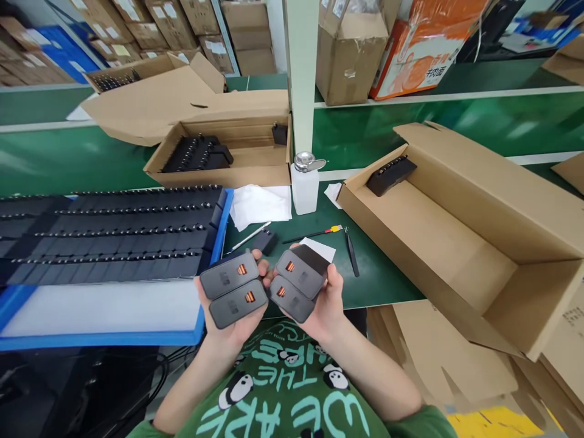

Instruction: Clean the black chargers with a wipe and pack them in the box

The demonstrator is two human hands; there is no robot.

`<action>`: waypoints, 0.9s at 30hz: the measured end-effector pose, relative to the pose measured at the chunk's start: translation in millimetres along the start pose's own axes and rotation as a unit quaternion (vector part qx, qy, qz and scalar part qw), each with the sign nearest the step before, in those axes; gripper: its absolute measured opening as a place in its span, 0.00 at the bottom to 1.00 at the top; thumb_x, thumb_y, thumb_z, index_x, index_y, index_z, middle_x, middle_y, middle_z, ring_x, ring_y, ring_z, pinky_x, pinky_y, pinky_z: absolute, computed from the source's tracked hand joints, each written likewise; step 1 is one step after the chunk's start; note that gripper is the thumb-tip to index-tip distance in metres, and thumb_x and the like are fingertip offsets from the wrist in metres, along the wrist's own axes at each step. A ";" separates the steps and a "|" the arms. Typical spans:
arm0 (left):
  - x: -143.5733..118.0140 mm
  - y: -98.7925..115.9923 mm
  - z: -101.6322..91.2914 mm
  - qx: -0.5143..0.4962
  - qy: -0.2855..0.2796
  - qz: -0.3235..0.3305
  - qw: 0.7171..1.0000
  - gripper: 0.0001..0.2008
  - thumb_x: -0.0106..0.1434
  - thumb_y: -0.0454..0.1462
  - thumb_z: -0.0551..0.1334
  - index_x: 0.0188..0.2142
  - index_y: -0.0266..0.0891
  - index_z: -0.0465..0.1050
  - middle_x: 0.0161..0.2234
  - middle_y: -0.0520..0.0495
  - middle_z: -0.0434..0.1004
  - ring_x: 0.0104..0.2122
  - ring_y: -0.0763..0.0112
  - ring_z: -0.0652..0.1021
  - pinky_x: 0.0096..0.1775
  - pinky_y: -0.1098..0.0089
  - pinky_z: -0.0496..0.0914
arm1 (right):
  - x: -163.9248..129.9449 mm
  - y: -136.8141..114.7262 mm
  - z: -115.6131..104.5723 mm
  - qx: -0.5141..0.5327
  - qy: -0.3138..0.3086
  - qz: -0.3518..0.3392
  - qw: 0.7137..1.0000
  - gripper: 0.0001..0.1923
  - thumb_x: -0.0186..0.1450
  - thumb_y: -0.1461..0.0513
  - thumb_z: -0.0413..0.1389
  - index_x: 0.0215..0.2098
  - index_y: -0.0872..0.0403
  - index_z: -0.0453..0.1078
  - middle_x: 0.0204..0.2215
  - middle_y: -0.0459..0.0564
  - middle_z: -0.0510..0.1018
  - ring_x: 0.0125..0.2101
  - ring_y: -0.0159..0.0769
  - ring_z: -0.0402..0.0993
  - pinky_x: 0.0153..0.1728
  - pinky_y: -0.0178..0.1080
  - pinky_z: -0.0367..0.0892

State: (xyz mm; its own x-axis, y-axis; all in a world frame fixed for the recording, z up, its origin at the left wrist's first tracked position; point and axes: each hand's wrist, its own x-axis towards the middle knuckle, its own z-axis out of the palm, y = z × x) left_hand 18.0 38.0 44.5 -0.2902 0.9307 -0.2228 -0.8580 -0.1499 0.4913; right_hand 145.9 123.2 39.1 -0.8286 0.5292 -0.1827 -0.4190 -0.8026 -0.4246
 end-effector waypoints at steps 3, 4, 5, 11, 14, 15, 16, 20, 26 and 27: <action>-1.4 2.7 5.1 -0.035 0.003 -0.005 0.999 0.34 0.48 0.58 0.74 0.47 0.39 0.76 0.36 0.46 0.79 0.35 0.66 0.81 0.38 0.71 0.78 | 0.0 2.0 2.3 0.055 -0.009 0.017 0.998 0.32 0.52 0.37 0.65 0.48 0.42 0.69 0.38 0.46 0.76 0.39 0.36 0.76 0.30 0.33 0.74; -1.5 3.1 6.0 -0.039 0.007 -0.007 0.999 0.34 0.48 0.58 0.74 0.46 0.38 0.77 0.36 0.46 0.79 0.35 0.67 0.81 0.38 0.72 0.78 | 0.4 3.0 2.3 0.067 -0.011 0.020 0.997 0.32 0.52 0.37 0.65 0.48 0.42 0.69 0.38 0.46 0.77 0.38 0.36 0.76 0.30 0.33 0.73; -1.6 3.2 6.6 -0.041 0.010 -0.009 0.999 0.34 0.47 0.58 0.74 0.46 0.38 0.77 0.35 0.47 0.79 0.34 0.68 0.81 0.37 0.73 0.78 | 0.7 3.9 2.1 0.076 -0.013 0.023 0.997 0.32 0.53 0.37 0.65 0.48 0.42 0.69 0.38 0.46 0.77 0.38 0.36 0.77 0.29 0.32 0.72; -2.5 2.7 6.7 -0.030 0.025 -0.008 0.999 0.35 0.46 0.60 0.74 0.46 0.39 0.76 0.35 0.47 0.76 0.33 0.69 0.79 0.36 0.73 0.78 | -1.2 7.2 -0.1 0.054 -0.014 0.025 0.998 0.34 0.54 0.34 0.60 0.50 0.43 0.67 0.37 0.47 0.76 0.36 0.37 0.76 0.23 0.30 0.66; -2.5 3.5 7.1 -0.027 0.033 -0.013 0.999 0.36 0.45 0.60 0.74 0.45 0.39 0.76 0.34 0.47 0.76 0.32 0.69 0.78 0.34 0.73 0.77 | -3.8 5.2 -1.3 0.040 -0.007 0.024 0.999 0.34 0.55 0.34 0.59 0.51 0.42 0.66 0.38 0.47 0.76 0.39 0.37 0.76 0.26 0.30 0.67; -2.5 3.8 7.1 -0.030 0.037 -0.017 0.999 0.36 0.45 0.60 0.74 0.44 0.38 0.77 0.34 0.46 0.75 0.32 0.69 0.77 0.34 0.73 0.77 | -4.6 3.8 -1.9 0.040 -0.009 0.024 0.999 0.34 0.55 0.34 0.60 0.51 0.42 0.66 0.38 0.47 0.76 0.40 0.37 0.76 0.26 0.30 0.67; -2.5 4.0 6.9 -0.035 0.041 -0.021 0.998 0.36 0.45 0.60 0.74 0.44 0.38 0.77 0.34 0.46 0.75 0.31 0.70 0.77 0.33 0.73 0.76 | -5.4 1.9 -2.6 0.037 -0.012 0.021 0.999 0.33 0.54 0.35 0.61 0.50 0.42 0.66 0.38 0.47 0.76 0.39 0.37 0.76 0.26 0.30 0.67; -2.8 3.1 4.4 -0.058 0.052 -0.050 0.996 0.36 0.42 0.59 0.76 0.43 0.38 0.76 0.34 0.47 0.75 0.31 0.71 0.76 0.30 0.75 0.74 | -9.8 -9.8 -7.2 -0.079 -0.024 -0.052 0.995 0.32 0.51 0.42 0.67 0.48 0.43 0.68 0.37 0.45 0.74 0.33 0.34 0.74 0.28 0.33 0.69; -2.5 1.7 2.5 -0.063 0.045 -0.051 0.996 0.37 0.41 0.60 0.75 0.43 0.38 0.75 0.34 0.47 0.73 0.32 0.69 0.74 0.29 0.75 0.71 | -22.2 -35.1 -16.4 -0.429 0.001 -0.176 0.886 0.31 0.54 0.42 0.66 0.50 0.44 0.68 0.42 0.49 0.73 0.33 0.38 0.73 0.28 0.37 0.68; -2.3 2.4 2.7 -0.066 0.044 -0.047 0.996 0.37 0.41 0.60 0.76 0.43 0.38 0.75 0.33 0.47 0.73 0.32 0.69 0.73 0.28 0.75 0.71 | -23.8 -37.2 -16.6 -0.494 0.005 -0.187 0.849 0.29 0.56 0.44 0.66 0.51 0.44 0.67 0.43 0.49 0.72 0.34 0.38 0.73 0.29 0.38 0.69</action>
State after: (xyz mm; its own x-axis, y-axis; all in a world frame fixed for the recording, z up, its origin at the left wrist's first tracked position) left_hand 17.8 36.4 48.4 -0.2370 0.9105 -0.3388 -0.9296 -0.1112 0.3513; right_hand 187.4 145.0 44.5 -0.7014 0.7021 0.1233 -0.1315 0.0427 -0.9904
